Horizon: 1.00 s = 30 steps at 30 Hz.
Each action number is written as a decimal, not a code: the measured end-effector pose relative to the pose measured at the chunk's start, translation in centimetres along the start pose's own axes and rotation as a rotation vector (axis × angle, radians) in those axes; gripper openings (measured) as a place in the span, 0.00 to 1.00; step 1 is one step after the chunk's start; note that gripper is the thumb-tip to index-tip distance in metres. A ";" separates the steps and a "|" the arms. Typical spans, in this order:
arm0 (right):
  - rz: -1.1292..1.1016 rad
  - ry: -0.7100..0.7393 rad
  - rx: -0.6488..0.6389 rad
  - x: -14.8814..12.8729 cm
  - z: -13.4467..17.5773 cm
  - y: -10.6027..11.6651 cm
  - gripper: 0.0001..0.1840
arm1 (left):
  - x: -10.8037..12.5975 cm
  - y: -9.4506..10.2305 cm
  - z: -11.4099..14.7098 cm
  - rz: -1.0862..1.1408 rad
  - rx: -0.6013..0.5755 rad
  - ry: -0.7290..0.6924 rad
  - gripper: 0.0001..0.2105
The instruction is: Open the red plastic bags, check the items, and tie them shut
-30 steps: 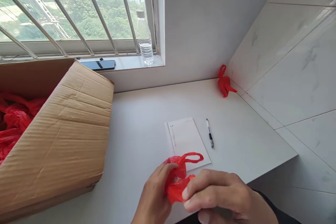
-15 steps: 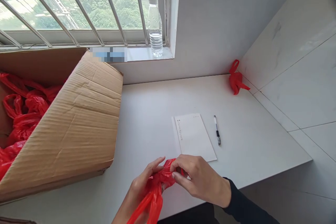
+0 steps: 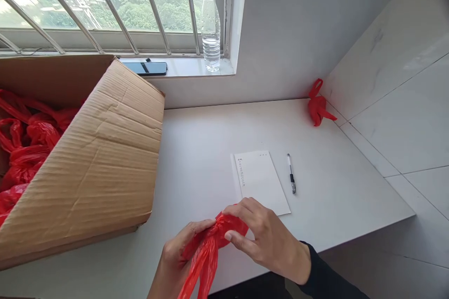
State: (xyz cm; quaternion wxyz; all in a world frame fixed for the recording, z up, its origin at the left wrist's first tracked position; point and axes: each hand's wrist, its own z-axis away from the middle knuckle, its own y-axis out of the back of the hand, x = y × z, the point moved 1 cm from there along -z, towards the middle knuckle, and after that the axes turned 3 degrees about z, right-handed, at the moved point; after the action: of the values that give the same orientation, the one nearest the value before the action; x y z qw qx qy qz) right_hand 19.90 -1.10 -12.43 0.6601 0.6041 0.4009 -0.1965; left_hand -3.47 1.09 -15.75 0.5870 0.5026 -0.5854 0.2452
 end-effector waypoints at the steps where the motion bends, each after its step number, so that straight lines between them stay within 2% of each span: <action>1: 0.005 0.017 0.004 0.0 0.0 -0.3 0.13 | 0.3 -0.2 0.0 0.007 -0.017 -0.002 0.25; 4: 0.002 0.031 0.057 0.1 0.1 -0.8 0.09 | 1.1 -0.3 0.4 -0.006 -0.071 -0.050 0.26; 6: 0.011 0.014 0.083 0.2 0.2 -0.7 0.06 | 1.4 -0.1 0.7 -0.025 -0.058 -0.037 0.25; 8: 0.009 -0.016 0.098 0.1 0.3 -0.6 0.03 | 1.5 0.0 0.9 -0.036 -0.029 0.004 0.23; 11: -0.059 -0.032 0.131 -0.2 0.3 -0.7 0.06 | 1.5 -0.2 1.0 -0.036 -0.010 0.048 0.21; 15: -0.065 0.042 0.123 -0.8 0.3 -1.2 0.08 | 1.5 -0.9 1.0 0.047 0.023 0.149 0.14; 18: -0.040 0.067 0.112 -0.6 0.3 -1.1 0.03 | 1.2 -1.0 1.6 0.048 0.025 0.212 0.09; 23: -0.063 -0.029 0.161 0.2 0.6 -0.2 0.04 | 0.7 -0.3 2.3 -0.061 0.184 0.204 0.03; 30: -0.031 0.033 0.088 -0.5 0.5 -0.9 0.08 | 2.0 -1.5 1.0 -0.009 0.075 0.198 0.05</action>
State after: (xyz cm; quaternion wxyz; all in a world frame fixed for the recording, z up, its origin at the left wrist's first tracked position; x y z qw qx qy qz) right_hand 19.06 -1.85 -12.69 0.6233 0.6294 0.4118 -0.2141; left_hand -2.24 -0.94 -14.57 0.6238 0.5001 -0.5128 0.3127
